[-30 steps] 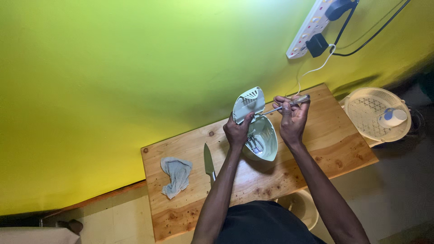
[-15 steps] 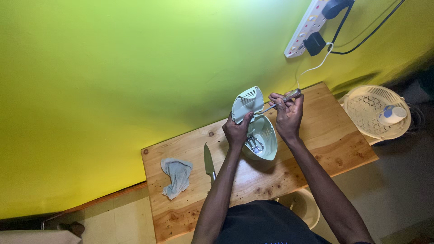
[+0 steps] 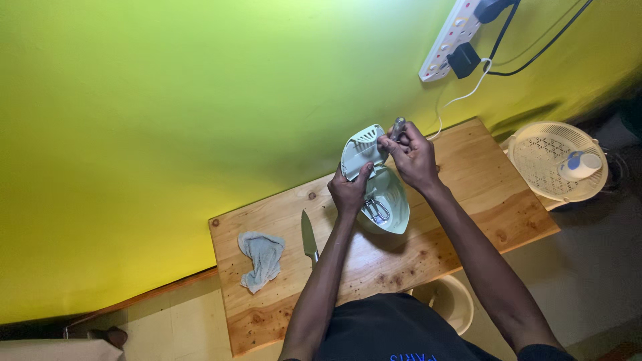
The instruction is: The person opens the lid of an electric kettle and uses a screwdriver to unscrew its base, then pries at the base seam with a knife and works the base loose by hand. They turn the kettle over and open it to expose the interior at the end.
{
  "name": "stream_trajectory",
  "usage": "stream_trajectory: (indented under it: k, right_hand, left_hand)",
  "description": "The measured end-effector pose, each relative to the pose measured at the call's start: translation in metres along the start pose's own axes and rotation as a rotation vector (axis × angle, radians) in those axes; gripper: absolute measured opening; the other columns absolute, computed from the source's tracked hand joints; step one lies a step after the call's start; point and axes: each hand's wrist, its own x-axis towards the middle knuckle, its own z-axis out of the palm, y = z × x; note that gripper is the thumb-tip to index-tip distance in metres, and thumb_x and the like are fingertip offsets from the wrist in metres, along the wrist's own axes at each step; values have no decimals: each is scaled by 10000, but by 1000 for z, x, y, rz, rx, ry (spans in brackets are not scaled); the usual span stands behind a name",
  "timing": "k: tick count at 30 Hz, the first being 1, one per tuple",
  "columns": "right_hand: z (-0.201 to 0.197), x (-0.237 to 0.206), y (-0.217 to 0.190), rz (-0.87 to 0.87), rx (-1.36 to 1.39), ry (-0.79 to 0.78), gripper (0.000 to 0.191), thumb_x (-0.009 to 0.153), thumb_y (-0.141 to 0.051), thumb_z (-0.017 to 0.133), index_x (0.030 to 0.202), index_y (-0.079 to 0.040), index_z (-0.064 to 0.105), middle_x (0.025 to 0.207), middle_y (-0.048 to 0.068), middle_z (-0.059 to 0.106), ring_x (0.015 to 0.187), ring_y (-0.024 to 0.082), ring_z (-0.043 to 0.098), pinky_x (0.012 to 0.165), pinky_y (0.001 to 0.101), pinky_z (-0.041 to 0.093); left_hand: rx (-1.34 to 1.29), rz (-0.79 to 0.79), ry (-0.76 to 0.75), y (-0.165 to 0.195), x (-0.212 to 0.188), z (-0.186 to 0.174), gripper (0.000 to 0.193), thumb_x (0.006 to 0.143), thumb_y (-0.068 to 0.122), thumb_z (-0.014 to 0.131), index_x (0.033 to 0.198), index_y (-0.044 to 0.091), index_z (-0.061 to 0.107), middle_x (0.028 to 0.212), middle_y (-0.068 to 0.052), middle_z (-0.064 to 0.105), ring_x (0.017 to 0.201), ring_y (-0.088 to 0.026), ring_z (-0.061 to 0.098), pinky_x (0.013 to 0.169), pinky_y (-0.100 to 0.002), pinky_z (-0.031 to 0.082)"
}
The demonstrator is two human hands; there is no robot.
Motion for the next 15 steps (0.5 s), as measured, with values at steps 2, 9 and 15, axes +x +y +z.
stream_trajectory:
  k: [2,9,15]
  right_hand:
    - [-3,2,-2,-5,16,-46,158,1025,-99,644,1134,6,599,1052,104,737,1008,118,727,886,278,616]
    - [-17,-5,1,23,106,-124,159,1019,-67,675,1154,16,680,1010,51,724,957,87,689,873,259,573]
    - [-24,-8,11,66,21,-88,187,949,-48,701,1129,1,720,995,43,763,911,68,702,815,247,570]
  left_hand:
    - [44,-5,-31,3,1,-1,428,837,285,837,1162,24,739,965,-115,815,867,-191,800,764,-337,624]
    - [252,726,356,81,-2,-21,492,1068,392,597,1278,-50,542,999,-192,630,939,-303,642,818,-383,518]
    - [707,390,-108,184,13,-11,523,914,594,646,829,78,629,557,-86,620,497,-266,664,461,-408,490]
